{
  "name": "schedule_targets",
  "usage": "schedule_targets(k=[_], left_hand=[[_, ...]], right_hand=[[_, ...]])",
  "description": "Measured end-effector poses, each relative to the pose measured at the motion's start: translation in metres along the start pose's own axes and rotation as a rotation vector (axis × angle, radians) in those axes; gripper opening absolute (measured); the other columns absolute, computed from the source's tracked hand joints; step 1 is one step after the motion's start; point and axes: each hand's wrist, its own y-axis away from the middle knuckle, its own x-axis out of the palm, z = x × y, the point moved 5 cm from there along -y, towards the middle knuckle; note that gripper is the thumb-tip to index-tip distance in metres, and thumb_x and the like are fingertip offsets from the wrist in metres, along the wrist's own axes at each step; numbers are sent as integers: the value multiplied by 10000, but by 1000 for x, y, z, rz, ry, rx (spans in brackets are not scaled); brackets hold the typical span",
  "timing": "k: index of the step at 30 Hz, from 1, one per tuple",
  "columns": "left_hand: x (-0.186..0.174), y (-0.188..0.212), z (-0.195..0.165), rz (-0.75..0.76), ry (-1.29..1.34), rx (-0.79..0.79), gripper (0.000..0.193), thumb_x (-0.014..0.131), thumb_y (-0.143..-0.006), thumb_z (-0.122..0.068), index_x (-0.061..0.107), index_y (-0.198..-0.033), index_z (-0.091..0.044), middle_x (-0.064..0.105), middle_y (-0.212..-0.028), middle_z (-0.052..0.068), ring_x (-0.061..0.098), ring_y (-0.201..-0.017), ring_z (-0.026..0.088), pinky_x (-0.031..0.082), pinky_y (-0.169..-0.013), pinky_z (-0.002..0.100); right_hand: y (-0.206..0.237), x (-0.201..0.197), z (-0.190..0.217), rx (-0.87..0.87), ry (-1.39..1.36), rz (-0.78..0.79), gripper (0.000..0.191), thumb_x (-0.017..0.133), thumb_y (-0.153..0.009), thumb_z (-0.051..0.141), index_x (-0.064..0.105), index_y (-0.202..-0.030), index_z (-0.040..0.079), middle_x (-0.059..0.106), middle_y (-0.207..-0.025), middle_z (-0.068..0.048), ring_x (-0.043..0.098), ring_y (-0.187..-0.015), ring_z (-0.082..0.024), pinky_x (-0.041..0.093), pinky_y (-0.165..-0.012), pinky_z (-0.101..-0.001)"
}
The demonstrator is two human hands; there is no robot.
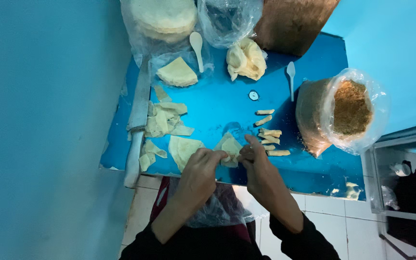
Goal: The person pinches off pieces of dough and rolls and shapes them between both hands into small cylinders, placing each finished piece in a pile on the blue metal table. They work through the pile of dough scraps one piece at a time, with a large bag of brown sugar and plastic spoons at the edge of the table.
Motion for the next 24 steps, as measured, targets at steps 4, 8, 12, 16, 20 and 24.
schedule_targets(k=[4, 8, 12, 16, 20, 24], left_hand=[[5, -3, 5, 22, -78, 98, 289, 619, -868, 80, 668, -1130, -32, 711, -1081, 116, 625, -1050, 315, 515, -853, 442], [9, -8, 7, 13, -183, 263, 251, 649, -819, 38, 640, -1061, -29, 698, -1088, 116, 618, -1066, 306, 484, -914, 449], [12, -14, 10, 36, -215, 275, 226, 650, -818, 20, 638, -1034, -43, 676, -1017, 100, 606, -1016, 304, 452, -924, 454], [16, -28, 16, 78, -188, 142, 121, 643, -897, 4, 651, -987, -75, 664, -918, 74, 600, -931, 278, 443, -895, 445], [20, -37, 23, 143, -195, 69, 64, 652, -886, -27, 663, -925, -77, 636, -860, 110, 580, -890, 306, 441, -835, 447], [21, -29, 22, 132, -226, 123, 181, 630, -855, 3, 658, -1032, -21, 643, -900, 104, 589, -943, 317, 468, -862, 466]], right_hand=[[-2, 4, -1, 59, -57, 85, 640, 588, -912, -106, 323, -1484, 10, 658, -1256, -242, 711, -1146, -328, 613, -857, -399], [-1, 1, 4, -1, -6, 158, 716, 630, -898, -63, 301, -1529, 21, 710, -1257, -209, 701, -1119, -354, 589, -846, -430], [-6, -2, 21, -291, 147, 121, 852, 739, -808, 59, 302, -1536, -4, 741, -1108, -185, 704, -1016, -383, 527, -845, -506], [-33, 5, 7, -166, 233, 182, 771, 710, -893, 49, 321, -1557, 15, 735, -954, -155, 708, -883, -338, 539, -804, -476], [-54, 13, -15, 83, 60, 343, 769, 666, -903, 50, 293, -1575, 61, 724, -924, -157, 719, -817, -306, 554, -721, -444], [-46, 15, -16, 62, 14, 278, 715, 651, -912, 37, 330, -1550, 47, 726, -929, -156, 721, -849, -314, 545, -736, -456]])
